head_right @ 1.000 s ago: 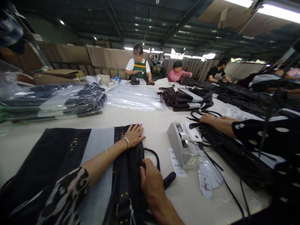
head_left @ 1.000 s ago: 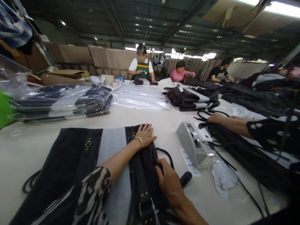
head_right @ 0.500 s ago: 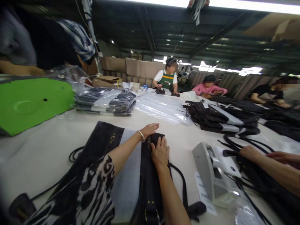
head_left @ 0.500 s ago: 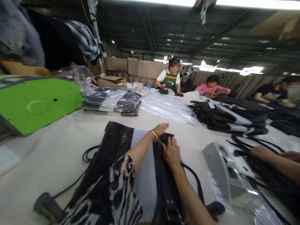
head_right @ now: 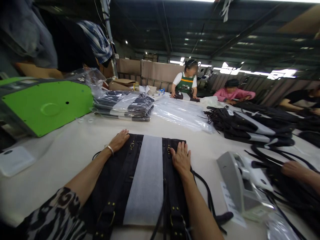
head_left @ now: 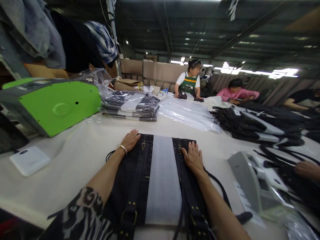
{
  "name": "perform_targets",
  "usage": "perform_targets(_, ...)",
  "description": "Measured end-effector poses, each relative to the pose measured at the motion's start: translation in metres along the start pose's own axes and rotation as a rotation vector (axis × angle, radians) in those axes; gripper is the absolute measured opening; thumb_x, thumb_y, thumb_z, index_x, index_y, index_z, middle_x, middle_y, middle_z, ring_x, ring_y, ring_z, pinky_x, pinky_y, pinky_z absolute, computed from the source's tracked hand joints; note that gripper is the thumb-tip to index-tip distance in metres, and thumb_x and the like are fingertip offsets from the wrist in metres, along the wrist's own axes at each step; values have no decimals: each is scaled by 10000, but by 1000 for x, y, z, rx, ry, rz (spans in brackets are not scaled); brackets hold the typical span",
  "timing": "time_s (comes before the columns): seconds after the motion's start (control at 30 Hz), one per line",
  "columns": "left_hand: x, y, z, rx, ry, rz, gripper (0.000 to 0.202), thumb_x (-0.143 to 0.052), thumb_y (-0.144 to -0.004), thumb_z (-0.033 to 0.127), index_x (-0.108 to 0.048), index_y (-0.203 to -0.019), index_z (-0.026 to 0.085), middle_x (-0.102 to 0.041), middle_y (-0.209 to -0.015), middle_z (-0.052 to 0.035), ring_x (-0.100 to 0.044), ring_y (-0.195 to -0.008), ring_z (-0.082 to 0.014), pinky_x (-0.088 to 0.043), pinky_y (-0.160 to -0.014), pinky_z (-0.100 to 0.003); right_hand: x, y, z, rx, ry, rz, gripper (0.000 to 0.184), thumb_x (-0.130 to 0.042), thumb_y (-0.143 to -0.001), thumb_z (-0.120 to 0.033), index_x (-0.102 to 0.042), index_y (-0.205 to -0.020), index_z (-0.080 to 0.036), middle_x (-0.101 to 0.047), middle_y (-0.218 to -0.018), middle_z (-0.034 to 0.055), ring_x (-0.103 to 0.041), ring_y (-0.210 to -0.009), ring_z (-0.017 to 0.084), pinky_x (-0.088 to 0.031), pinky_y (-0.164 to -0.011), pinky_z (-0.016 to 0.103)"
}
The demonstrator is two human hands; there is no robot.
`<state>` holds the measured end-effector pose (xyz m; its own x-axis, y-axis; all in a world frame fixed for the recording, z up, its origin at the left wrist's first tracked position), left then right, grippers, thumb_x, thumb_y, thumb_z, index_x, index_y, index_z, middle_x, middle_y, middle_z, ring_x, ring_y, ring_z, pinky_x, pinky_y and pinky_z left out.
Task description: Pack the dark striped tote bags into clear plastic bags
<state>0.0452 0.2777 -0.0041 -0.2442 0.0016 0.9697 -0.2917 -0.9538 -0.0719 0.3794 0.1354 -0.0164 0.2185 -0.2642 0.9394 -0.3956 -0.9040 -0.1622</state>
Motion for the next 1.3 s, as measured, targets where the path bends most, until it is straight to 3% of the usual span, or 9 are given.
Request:
perform_targets(0.13, -4, -33, 10, -63, 31, 7, 514, -247, -1008, 401, -380, -1451, 178, -297, -1580, -101, -201, -1476, -193, -210, -1170, -392, 30, -27, -2, -126, -128, -20, 687, -160, -979, -484, -303, -1494, -51, -252, -1582, 161, -155, -1478, 310, -152, -1171, 542)
perform_targets(0.3, -20, -78, 33, -179, 57, 19, 511, -259, -1005, 411, -401, -1438, 180, -310, -1574, -104, -215, -1472, -202, -207, -1172, -400, 68, -65, 0, -9, -67, 290, 709, -85, -986, -496, -211, -1519, -47, -162, -1608, 162, -57, -1496, 261, -89, -1190, 496)
perform_targets(0.37, -26, -90, 35, -230, 51, 22, 538, -245, -1004, 418, -384, -1450, 152, -283, -1583, -112, -186, -1480, -203, -195, -1181, -390, 55, -69, 13, 29, 40, 294, 690, -111, -992, -487, -242, -1511, -50, -198, -1600, 161, -66, -1495, 251, -68, -1191, 497)
perform_targets(0.57, -29, -101, 27, -308, 10, 36, 578, -251, -1000, 440, -384, -1457, 111, -279, -1582, -132, -171, -1484, -227, -197, -1191, -420, -10, -65, 56, -37, 206, 71, 641, -187, -996, -485, -326, -1490, -101, -282, -1582, 99, -117, -1488, 243, -99, -1190, 511)
perform_targets(0.77, -21, -104, 33, -182, -36, 2, 599, -258, -992, 491, -338, -1493, 173, -235, -1599, -115, -145, -1488, -275, -210, -1171, -501, 0, -70, 49, -55, 170, 42, 663, -183, -994, -503, -304, -1497, -88, -258, -1589, 114, -104, -1491, 250, -72, -1193, 520)
perform_targets(0.93, 13, -80, 44, -92, -60, -54, 729, -293, -946, 603, -236, -1530, 169, -85, -1623, -135, -95, -1490, -322, -150, -1155, -596, 43, -62, 40, -35, 115, -114, 695, -187, -989, -520, -259, -1507, -62, -199, -1601, 144, -123, -1487, 276, -104, -1191, 528)
perform_targets(1.07, 32, -21, 38, -144, -115, 25, 731, -224, -949, 619, -190, -1541, 190, -63, -1631, -86, -44, -1501, -272, -110, -1170, -577, 67, -23, 45, 66, 114, 3, 695, -173, -988, -526, -174, -1532, -94, -104, -1622, 135, -62, -1496, 252, -76, -1196, 518)
perform_targets(1.17, 18, 25, 25, -150, -136, -34, 718, -219, -954, 600, -226, -1532, 174, -142, -1620, -98, -105, -1495, -271, -131, -1172, -558, 51, 26, 56, 102, 145, 102, 669, -200, -991, -497, -206, -1526, -96, -156, -1613, 145, -91, -1493, 255, -77, -1195, 519)
perform_targets(1.3, -2, 43, 16, -107, -94, -134, 683, -216, -970, 540, -216, -1530, 148, -141, -1617, -122, -165, -1484, -269, -156, -1162, -565, 16, 61, 66, -15, 145, -23, 643, -234, -993, -461, -278, -1499, -67, -199, -1599, 155, -173, -1479, 258, -116, -1187, 532)
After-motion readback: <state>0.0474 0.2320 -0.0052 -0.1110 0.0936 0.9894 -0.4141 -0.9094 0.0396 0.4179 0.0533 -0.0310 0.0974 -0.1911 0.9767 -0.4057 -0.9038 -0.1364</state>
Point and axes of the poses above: each hand's wrist, its own y-axis away from the middle knuckle, its own x-axis out of the back of the hand, z = x × y, the point moved 2 cm from there along -y, towards the middle knuckle
